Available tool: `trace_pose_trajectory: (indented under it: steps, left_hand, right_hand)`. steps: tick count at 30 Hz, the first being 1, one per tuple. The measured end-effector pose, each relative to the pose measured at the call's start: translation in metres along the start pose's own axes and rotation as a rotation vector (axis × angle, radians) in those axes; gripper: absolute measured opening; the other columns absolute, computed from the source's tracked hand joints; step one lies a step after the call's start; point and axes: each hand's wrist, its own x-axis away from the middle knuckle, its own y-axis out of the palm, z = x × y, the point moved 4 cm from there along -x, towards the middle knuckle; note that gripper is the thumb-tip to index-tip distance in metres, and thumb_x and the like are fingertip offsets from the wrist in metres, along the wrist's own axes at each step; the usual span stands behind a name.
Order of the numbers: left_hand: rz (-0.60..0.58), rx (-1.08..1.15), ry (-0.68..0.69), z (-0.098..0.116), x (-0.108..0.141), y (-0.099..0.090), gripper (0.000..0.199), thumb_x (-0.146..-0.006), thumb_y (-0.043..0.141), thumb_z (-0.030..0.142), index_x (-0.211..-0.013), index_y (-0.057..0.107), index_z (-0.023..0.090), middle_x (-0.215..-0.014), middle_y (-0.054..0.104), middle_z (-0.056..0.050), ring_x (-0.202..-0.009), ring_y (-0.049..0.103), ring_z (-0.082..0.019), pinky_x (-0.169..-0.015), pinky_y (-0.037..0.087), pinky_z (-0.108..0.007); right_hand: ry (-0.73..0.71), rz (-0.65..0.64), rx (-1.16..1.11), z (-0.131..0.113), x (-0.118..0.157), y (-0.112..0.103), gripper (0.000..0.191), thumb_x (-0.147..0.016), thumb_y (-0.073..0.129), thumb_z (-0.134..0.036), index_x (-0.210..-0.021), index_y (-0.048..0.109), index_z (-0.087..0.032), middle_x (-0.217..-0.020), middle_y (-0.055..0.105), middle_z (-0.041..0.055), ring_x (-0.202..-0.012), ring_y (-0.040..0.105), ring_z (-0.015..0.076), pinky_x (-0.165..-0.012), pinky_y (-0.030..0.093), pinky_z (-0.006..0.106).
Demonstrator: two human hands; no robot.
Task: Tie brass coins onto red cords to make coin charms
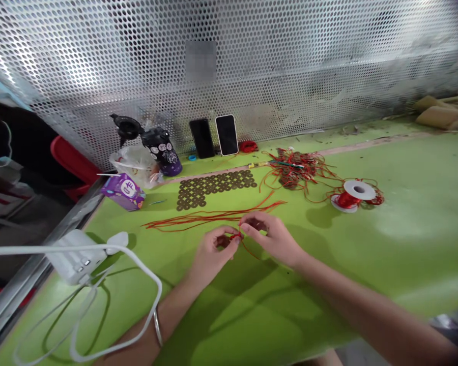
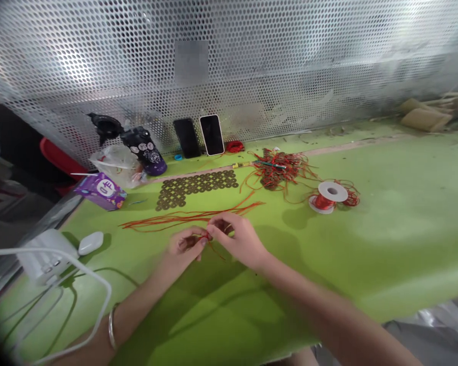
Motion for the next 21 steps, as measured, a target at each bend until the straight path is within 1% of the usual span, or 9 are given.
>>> trace_pose_trajectory:
  steps: [3, 8, 10, 12, 14, 16, 19, 21]
  left_hand:
    - [-0.022, 0.023, -0.012, 0.001, 0.001, 0.005, 0.018, -0.072, 0.069, 0.033, -0.077, 0.066, 0.016, -0.058, 0.058, 0.002, -0.044, 0.050, -0.008, -0.041, 0.045, -0.019]
    - [-0.056, 0.042, -0.009, 0.002, 0.000, 0.007, 0.020, -0.072, 0.069, 0.036, -0.069, 0.064, 0.016, -0.055, 0.057, 0.002, -0.043, 0.049, -0.008, -0.041, 0.043, -0.019]
    - [-0.054, 0.048, -0.026, 0.001, -0.001, 0.006, 0.023, -0.071, 0.070, 0.038, -0.069, 0.064, 0.016, -0.055, 0.058, 0.001, -0.041, 0.049, -0.008, -0.039, 0.041, -0.020]
    - [-0.019, 0.084, -0.053, -0.001, -0.002, 0.005, 0.024, -0.070, 0.070, 0.040, -0.070, 0.064, 0.017, -0.057, 0.059, 0.001, -0.041, 0.048, -0.008, -0.039, 0.041, -0.020]
    - [0.043, 0.168, -0.063, -0.002, -0.002, 0.003, 0.025, -0.070, 0.071, 0.041, -0.072, 0.064, 0.017, -0.061, 0.061, 0.001, -0.042, 0.048, -0.008, -0.041, 0.042, -0.021]
    - [0.084, 0.257, -0.070, -0.003, -0.003, 0.002, 0.025, -0.069, 0.072, 0.040, -0.076, 0.065, 0.017, -0.066, 0.063, 0.001, -0.044, 0.049, -0.007, -0.042, 0.043, -0.021]
    - [0.082, 0.334, -0.085, -0.004, -0.004, 0.002, 0.024, -0.066, 0.075, 0.035, -0.080, 0.067, 0.018, -0.067, 0.065, 0.002, -0.044, 0.050, -0.007, -0.044, 0.043, -0.021]
    - [0.069, 0.349, -0.090, -0.005, -0.004, 0.002, 0.023, -0.065, 0.076, 0.034, -0.079, 0.068, 0.018, -0.067, 0.065, 0.002, -0.045, 0.050, -0.007, -0.044, 0.043, -0.021]
  right_hand:
    - [-0.003, 0.022, -0.009, 0.001, -0.002, 0.000, 0.013, -0.083, 0.059, -0.029, -0.076, 0.061, -0.018, -0.072, 0.066, 0.0032, -0.066, 0.060, 0.0148, -0.060, 0.048, 0.025]
    - [-0.029, 0.017, -0.016, -0.004, 0.001, -0.001, 0.013, -0.083, 0.058, -0.026, -0.074, 0.061, -0.017, -0.070, 0.065, 0.0024, -0.064, 0.060, 0.0134, -0.060, 0.048, 0.024]
    - [-0.024, 0.032, -0.034, -0.004, 0.001, -0.002, 0.015, -0.083, 0.058, -0.028, -0.073, 0.060, -0.018, -0.069, 0.065, 0.0023, -0.063, 0.060, 0.0134, -0.060, 0.048, 0.024]
    - [-0.001, 0.032, -0.077, -0.001, 0.001, -0.003, 0.017, -0.084, 0.057, -0.032, -0.076, 0.062, -0.018, -0.070, 0.066, 0.0027, -0.063, 0.061, 0.0137, -0.060, 0.049, 0.024]
    - [0.041, -0.008, -0.130, 0.005, 0.001, -0.002, 0.021, -0.087, 0.054, -0.034, -0.082, 0.065, -0.017, -0.074, 0.068, 0.0035, -0.066, 0.062, 0.0141, -0.061, 0.050, 0.025]
    - [0.081, -0.081, -0.165, 0.011, 0.001, 0.001, 0.024, -0.088, 0.051, -0.034, -0.090, 0.068, -0.017, -0.078, 0.070, 0.0041, -0.067, 0.063, 0.0143, -0.061, 0.051, 0.025]
    - [0.107, -0.137, -0.177, 0.016, 0.000, 0.005, 0.021, -0.085, 0.055, -0.031, -0.094, 0.069, -0.018, -0.087, 0.071, 0.0051, -0.070, 0.063, 0.0148, -0.064, 0.051, 0.027]
    - [0.125, -0.134, -0.211, 0.017, 0.000, 0.006, 0.019, -0.082, 0.059, -0.031, -0.090, 0.068, -0.017, -0.085, 0.070, 0.0049, -0.070, 0.062, 0.0143, -0.065, 0.050, 0.027]
